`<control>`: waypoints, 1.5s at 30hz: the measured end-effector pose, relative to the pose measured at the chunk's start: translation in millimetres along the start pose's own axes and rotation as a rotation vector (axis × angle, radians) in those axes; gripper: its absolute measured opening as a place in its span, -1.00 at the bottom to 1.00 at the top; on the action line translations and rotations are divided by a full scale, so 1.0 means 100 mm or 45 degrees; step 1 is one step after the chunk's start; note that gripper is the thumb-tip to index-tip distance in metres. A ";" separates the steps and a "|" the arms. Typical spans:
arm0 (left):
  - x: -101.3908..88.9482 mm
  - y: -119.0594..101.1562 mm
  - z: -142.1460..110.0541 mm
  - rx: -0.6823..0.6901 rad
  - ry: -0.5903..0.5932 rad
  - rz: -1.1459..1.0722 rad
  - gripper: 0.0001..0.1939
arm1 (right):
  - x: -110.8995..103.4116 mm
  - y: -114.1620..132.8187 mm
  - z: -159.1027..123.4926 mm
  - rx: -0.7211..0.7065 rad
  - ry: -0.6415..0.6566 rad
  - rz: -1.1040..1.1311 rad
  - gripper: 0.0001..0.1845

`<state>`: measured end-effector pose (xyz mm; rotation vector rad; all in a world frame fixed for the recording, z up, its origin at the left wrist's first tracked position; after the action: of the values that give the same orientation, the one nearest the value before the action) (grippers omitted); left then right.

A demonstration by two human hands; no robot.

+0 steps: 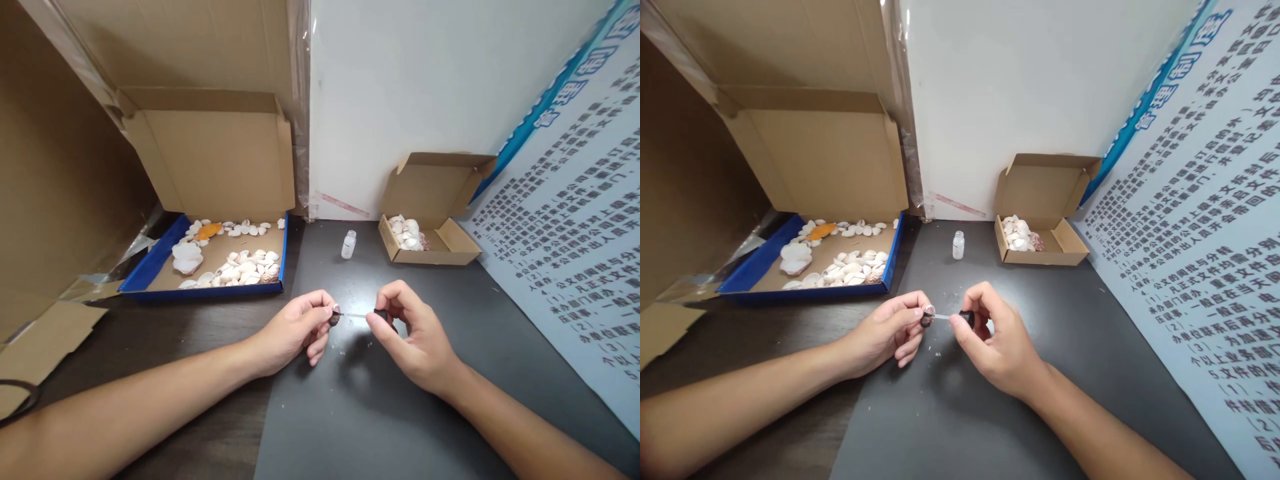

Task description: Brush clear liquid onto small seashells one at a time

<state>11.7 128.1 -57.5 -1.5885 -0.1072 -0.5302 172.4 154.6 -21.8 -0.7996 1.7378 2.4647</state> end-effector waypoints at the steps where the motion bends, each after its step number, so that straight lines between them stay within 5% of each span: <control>1: 0.00 0.00 0.00 0.003 -0.001 0.009 -0.80 | 0.00 0.00 0.00 0.010 -0.004 -0.033 -0.85; 9: 0.00 0.01 0.00 0.040 0.034 0.025 -0.73 | -0.03 0.05 -0.01 -0.078 -0.076 -0.081 -0.87; 14: -0.01 0.00 0.00 0.025 0.027 0.025 -0.77 | -0.15 0.14 -0.03 -0.094 -0.272 -0.149 -0.85; 18: 0.00 -0.01 -0.01 0.008 0.027 0.021 -0.79 | -0.07 0.10 -0.04 0.043 -0.049 -0.139 -0.89; 23: 0.00 -0.01 -0.01 0.010 0.025 0.011 -0.79 | -0.09 0.01 -0.02 0.135 -0.095 -0.055 -0.89; 27: 0.00 0.00 -0.01 0.017 0.034 0.008 -0.76 | -0.02 -0.07 -0.01 0.179 0.059 0.048 -0.89; 45: 0.00 -0.02 -0.01 -0.003 0.058 0.031 -0.70 | -0.06 -0.06 -0.05 0.090 -0.005 -0.015 -0.86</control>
<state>11.0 127.1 -55.9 -1.5774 -0.0528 -0.5475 181.4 154.0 -25.3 -0.7953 1.8025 2.3807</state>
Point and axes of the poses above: each hand's wrist, its own z-axis towards the middle knuckle, its own x-axis out of the palm, y = z × x, the point moved 5 cm from there along z, towards the middle knuckle, and after that the axes turned 15 degrees about x, right-handed, at the moved point
